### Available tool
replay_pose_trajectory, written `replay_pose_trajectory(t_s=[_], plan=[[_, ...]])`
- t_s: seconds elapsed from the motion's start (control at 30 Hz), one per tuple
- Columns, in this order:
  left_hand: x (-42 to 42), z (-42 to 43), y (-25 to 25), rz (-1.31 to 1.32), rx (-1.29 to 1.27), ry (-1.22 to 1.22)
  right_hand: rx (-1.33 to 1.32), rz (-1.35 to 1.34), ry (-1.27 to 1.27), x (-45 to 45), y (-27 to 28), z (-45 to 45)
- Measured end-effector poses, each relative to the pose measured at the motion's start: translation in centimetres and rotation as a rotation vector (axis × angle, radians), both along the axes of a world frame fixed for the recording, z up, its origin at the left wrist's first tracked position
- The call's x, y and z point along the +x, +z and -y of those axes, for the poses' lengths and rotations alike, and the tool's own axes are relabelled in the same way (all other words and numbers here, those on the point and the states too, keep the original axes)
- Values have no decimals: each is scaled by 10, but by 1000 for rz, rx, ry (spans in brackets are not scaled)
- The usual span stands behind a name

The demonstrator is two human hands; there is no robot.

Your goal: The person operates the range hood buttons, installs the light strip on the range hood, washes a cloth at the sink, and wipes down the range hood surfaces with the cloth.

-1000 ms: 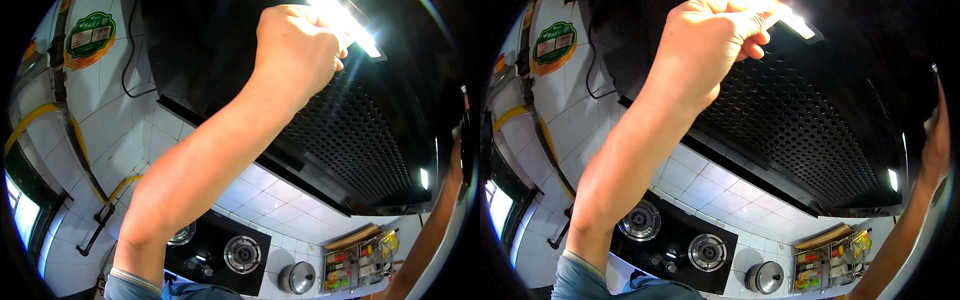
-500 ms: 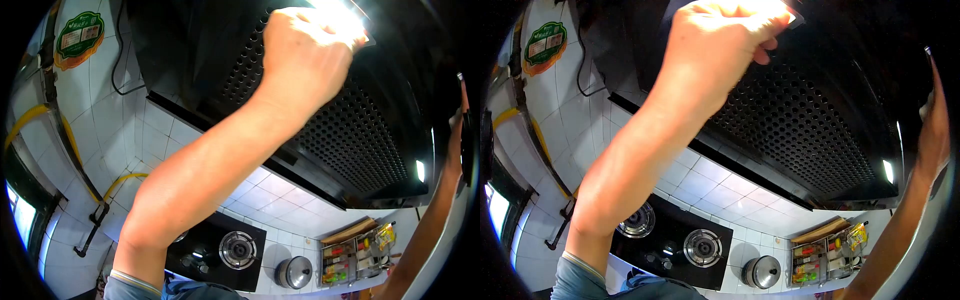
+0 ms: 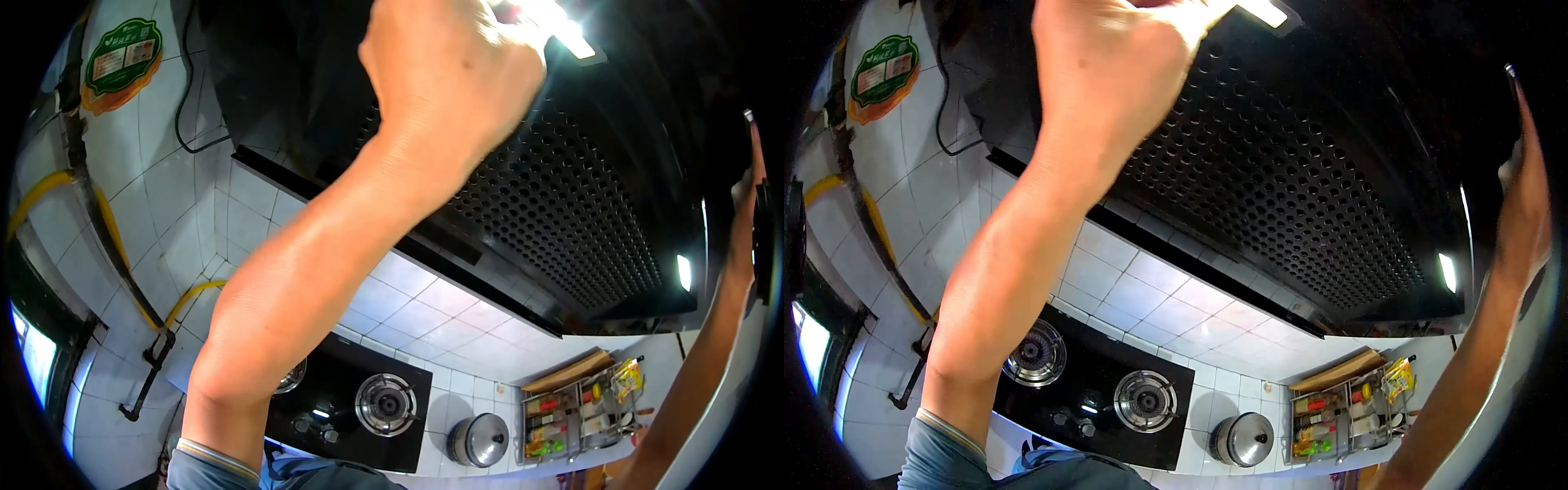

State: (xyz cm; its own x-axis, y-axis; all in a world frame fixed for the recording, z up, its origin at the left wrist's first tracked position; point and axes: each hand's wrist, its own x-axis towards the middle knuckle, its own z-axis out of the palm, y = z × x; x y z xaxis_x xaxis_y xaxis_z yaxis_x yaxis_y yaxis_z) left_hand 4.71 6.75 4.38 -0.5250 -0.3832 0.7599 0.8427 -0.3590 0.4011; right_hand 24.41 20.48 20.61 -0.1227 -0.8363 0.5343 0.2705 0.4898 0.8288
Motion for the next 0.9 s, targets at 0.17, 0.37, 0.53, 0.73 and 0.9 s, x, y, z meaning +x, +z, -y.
replay_pose_trajectory(t_s=[0.17, 0.37, 0.53, 0.73, 0.9], plan=[[-2, -22, 1, -197, -76, 335, -2, 209, 119, 8, 37, -23], [-9, -17, -2, -158, -73, 420, 57, 83, -2, 5, 20, -10], [4, -12, 0, -132, -114, 439, -590, 182, 274, 33, 36, 44], [-1, -17, 1, -186, -91, 594, -174, 62, 103, -4, 5, 15], [-14, -8, 0, -118, -79, 394, -67, -9, 56, -6, -3, 5]])
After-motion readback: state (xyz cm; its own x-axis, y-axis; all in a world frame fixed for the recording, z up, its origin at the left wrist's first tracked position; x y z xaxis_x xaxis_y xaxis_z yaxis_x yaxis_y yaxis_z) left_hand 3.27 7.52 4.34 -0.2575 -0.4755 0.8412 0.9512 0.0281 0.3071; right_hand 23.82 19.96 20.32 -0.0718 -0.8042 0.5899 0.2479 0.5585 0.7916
